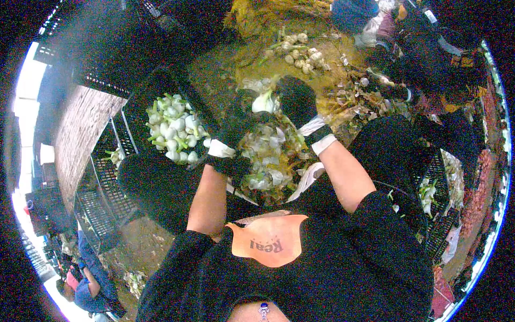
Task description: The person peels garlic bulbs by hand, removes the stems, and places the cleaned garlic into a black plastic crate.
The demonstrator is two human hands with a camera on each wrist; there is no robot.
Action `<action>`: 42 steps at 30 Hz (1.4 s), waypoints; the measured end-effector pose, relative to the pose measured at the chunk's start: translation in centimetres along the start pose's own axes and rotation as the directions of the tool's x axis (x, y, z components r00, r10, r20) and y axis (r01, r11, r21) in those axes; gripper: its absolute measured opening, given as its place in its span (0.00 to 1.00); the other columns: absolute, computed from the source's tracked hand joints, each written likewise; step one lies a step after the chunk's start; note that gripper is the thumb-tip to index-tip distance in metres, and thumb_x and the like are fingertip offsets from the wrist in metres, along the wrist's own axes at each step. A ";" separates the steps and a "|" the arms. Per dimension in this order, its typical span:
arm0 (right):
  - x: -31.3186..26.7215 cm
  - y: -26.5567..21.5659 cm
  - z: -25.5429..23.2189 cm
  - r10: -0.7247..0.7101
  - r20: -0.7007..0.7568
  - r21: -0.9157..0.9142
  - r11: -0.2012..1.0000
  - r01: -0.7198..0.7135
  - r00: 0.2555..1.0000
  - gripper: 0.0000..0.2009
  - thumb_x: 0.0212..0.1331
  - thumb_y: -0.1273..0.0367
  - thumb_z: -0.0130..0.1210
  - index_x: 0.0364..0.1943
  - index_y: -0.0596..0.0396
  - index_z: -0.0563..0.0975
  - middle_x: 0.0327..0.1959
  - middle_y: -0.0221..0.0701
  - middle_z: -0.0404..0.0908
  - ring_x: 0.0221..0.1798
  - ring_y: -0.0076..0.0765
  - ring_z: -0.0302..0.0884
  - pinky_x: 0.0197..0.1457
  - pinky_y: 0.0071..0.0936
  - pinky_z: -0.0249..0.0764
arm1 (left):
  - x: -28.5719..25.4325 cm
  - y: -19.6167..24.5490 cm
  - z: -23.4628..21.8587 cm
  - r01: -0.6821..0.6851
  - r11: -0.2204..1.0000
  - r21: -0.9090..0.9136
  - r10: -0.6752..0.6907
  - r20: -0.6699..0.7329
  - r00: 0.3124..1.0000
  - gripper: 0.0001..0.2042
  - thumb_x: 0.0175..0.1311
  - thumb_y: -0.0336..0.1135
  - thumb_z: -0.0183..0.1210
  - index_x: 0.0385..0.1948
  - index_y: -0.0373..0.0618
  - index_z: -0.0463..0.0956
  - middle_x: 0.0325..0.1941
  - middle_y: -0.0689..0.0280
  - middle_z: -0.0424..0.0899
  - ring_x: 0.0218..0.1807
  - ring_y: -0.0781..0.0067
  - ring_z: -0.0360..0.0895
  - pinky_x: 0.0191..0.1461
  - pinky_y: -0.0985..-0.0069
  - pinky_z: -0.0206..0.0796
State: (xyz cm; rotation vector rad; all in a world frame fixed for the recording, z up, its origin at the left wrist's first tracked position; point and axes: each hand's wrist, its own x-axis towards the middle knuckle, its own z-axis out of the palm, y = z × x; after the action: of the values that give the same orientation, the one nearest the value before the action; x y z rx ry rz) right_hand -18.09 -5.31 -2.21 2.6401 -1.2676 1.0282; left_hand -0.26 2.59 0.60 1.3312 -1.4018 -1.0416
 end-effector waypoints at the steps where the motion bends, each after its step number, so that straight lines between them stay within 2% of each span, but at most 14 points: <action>1: -0.1 0.0 0.2 -0.029 -0.055 -0.009 1.000 0.029 0.998 0.07 0.50 0.66 0.54 0.32 0.51 0.78 0.29 0.39 0.78 0.32 0.47 0.77 0.35 0.40 0.74 | -0.1 0.1 -0.1 0.104 0.984 -0.145 -0.095 0.067 0.993 0.26 0.47 0.31 0.71 0.48 0.43 0.66 0.38 0.62 0.80 0.40 0.72 0.78 0.43 0.74 0.72; 4: -0.4 0.8 0.6 0.230 0.136 -0.058 0.973 -0.224 0.964 0.08 0.51 0.66 0.52 0.33 0.50 0.79 0.31 0.39 0.79 0.34 0.47 0.77 0.37 0.40 0.74 | -0.3 0.6 0.0 0.295 0.832 -0.469 -0.216 0.217 0.952 0.23 0.50 0.28 0.68 0.47 0.42 0.67 0.38 0.61 0.79 0.39 0.71 0.79 0.40 0.74 0.74; 8: -1.8 3.1 2.0 0.258 0.043 -0.091 0.963 -0.254 0.965 0.12 0.49 0.76 0.48 0.36 0.53 0.80 0.35 0.40 0.81 0.41 0.49 0.78 0.45 0.39 0.74 | -0.4 1.0 0.2 0.412 0.680 -0.606 -0.314 0.267 0.911 0.15 0.52 0.26 0.64 0.41 0.38 0.70 0.38 0.62 0.78 0.37 0.70 0.80 0.37 0.75 0.76; 12: -1.5 6.0 0.1 0.270 -0.004 -0.091 0.959 -0.269 0.963 0.10 0.50 0.72 0.54 0.37 0.52 0.80 0.40 0.40 0.81 0.44 0.46 0.78 0.47 0.37 0.74 | -0.5 0.0 -0.4 0.467 0.762 -0.450 -0.389 0.258 0.884 0.15 0.53 0.26 0.61 0.43 0.37 0.71 0.41 0.60 0.79 0.37 0.69 0.80 0.39 0.74 0.77; 15: -1.7 8.0 0.8 0.505 0.470 -0.245 0.862 -0.443 0.724 0.17 0.47 0.66 0.61 0.44 0.52 0.79 0.44 0.42 0.80 0.47 0.46 0.78 0.50 0.39 0.73 | -0.4 -0.7 -0.4 0.376 0.678 -0.631 -0.402 0.110 0.909 0.23 0.53 0.26 0.61 0.54 0.39 0.69 0.47 0.59 0.78 0.41 0.71 0.79 0.44 0.76 0.75; 17: -3.8 7.6 1.9 0.176 0.454 0.009 0.979 -0.202 0.873 0.22 0.46 0.65 0.64 0.49 0.54 0.77 0.46 0.43 0.79 0.48 0.47 0.78 0.52 0.39 0.73 | 0.0 -0.8 -0.6 0.323 0.674 -0.664 -0.318 0.134 0.939 0.25 0.53 0.26 0.61 0.56 0.39 0.68 0.49 0.59 0.77 0.43 0.72 0.78 0.46 0.77 0.74; 19: -0.7 2.0 -1.3 0.151 0.429 0.086 0.975 -0.206 0.891 0.22 0.47 0.67 0.64 0.50 0.54 0.76 0.47 0.43 0.79 0.48 0.46 0.79 0.51 0.37 0.74 | 0.3 -0.8 -1.1 0.339 0.774 -0.535 -0.291 0.175 0.941 0.29 0.53 0.26 0.63 0.60 0.41 0.65 0.55 0.60 0.73 0.50 0.73 0.75 0.56 0.77 0.68; 21: 0.4 -0.3 -1.9 0.144 0.300 0.471 0.837 -0.278 0.943 0.19 0.48 0.73 0.64 0.48 0.55 0.78 0.45 0.42 0.80 0.47 0.42 0.80 0.50 0.31 0.74 | 0.3 -1.6 -0.8 0.253 0.836 -0.487 -0.226 0.114 0.967 0.30 0.52 0.26 0.64 0.61 0.42 0.64 0.56 0.61 0.73 0.52 0.73 0.74 0.57 0.76 0.67; 27: 1.3 -3.1 -3.9 0.088 0.223 0.435 0.882 -0.180 0.971 0.12 0.45 0.74 0.62 0.38 0.54 0.81 0.35 0.37 0.81 0.37 0.38 0.81 0.41 0.29 0.74 | 0.0 -2.3 -0.1 -0.226 0.974 -0.002 0.225 -0.030 0.974 0.29 0.46 0.20 0.66 0.54 0.42 0.66 0.50 0.64 0.74 0.52 0.72 0.72 0.57 0.74 0.66; 30: 1.5 -3.0 -4.0 0.049 0.199 0.297 0.949 -0.108 0.979 0.10 0.43 0.72 0.60 0.33 0.52 0.79 0.30 0.37 0.79 0.32 0.45 0.78 0.33 0.32 0.72 | 0.5 -2.3 -0.1 0.035 0.951 -0.307 -0.006 0.096 0.995 0.26 0.47 0.21 0.64 0.51 0.42 0.65 0.49 0.64 0.73 0.52 0.71 0.72 0.57 0.74 0.65; 34: 1.2 -3.2 -2.7 0.059 -0.016 0.269 0.962 -0.052 0.998 0.06 0.46 0.72 0.56 0.30 0.52 0.75 0.26 0.38 0.77 0.30 0.50 0.75 0.31 0.39 0.70 | -0.4 -0.4 1.2 -0.029 0.880 -0.474 0.011 -0.040 0.999 0.25 0.52 0.25 0.63 0.54 0.42 0.66 0.52 0.64 0.73 0.52 0.71 0.72 0.56 0.75 0.66; 38: 1.3 -3.7 -2.4 0.254 0.084 0.342 0.901 -0.267 0.964 0.03 0.50 0.73 0.52 0.30 0.52 0.74 0.25 0.41 0.76 0.30 0.53 0.74 0.30 0.42 0.68 | 0.2 -0.3 1.7 0.000 0.977 -0.215 -0.032 -0.145 0.989 0.20 0.61 0.31 0.57 0.55 0.40 0.69 0.53 0.63 0.75 0.52 0.73 0.73 0.57 0.75 0.64; 40: 0.9 -3.4 -1.8 0.204 0.090 0.241 0.945 -0.220 0.975 0.04 0.51 0.73 0.51 0.31 0.52 0.74 0.26 0.42 0.76 0.30 0.53 0.74 0.30 0.43 0.68 | 0.8 -1.6 1.3 0.108 0.809 -0.578 -0.155 -0.033 0.987 0.17 0.63 0.35 0.55 0.52 0.38 0.72 0.51 0.62 0.77 0.52 0.73 0.74 0.58 0.75 0.64; 42: 0.3 -3.4 -1.6 0.231 0.169 0.258 0.928 -0.269 0.958 0.05 0.50 0.73 0.51 0.31 0.51 0.74 0.26 0.41 0.76 0.30 0.53 0.75 0.31 0.43 0.68 | 0.9 -2.8 1.7 0.037 0.764 -0.644 -0.125 -0.092 0.988 0.16 0.65 0.36 0.53 0.50 0.36 0.73 0.51 0.61 0.78 0.52 0.73 0.74 0.58 0.75 0.64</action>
State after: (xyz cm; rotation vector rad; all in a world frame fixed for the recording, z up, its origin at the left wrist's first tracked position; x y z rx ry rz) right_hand -16.40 -2.79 0.07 2.8506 -1.6390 1.1546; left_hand -1.29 1.46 -2.43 0.9220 -0.7696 -1.3151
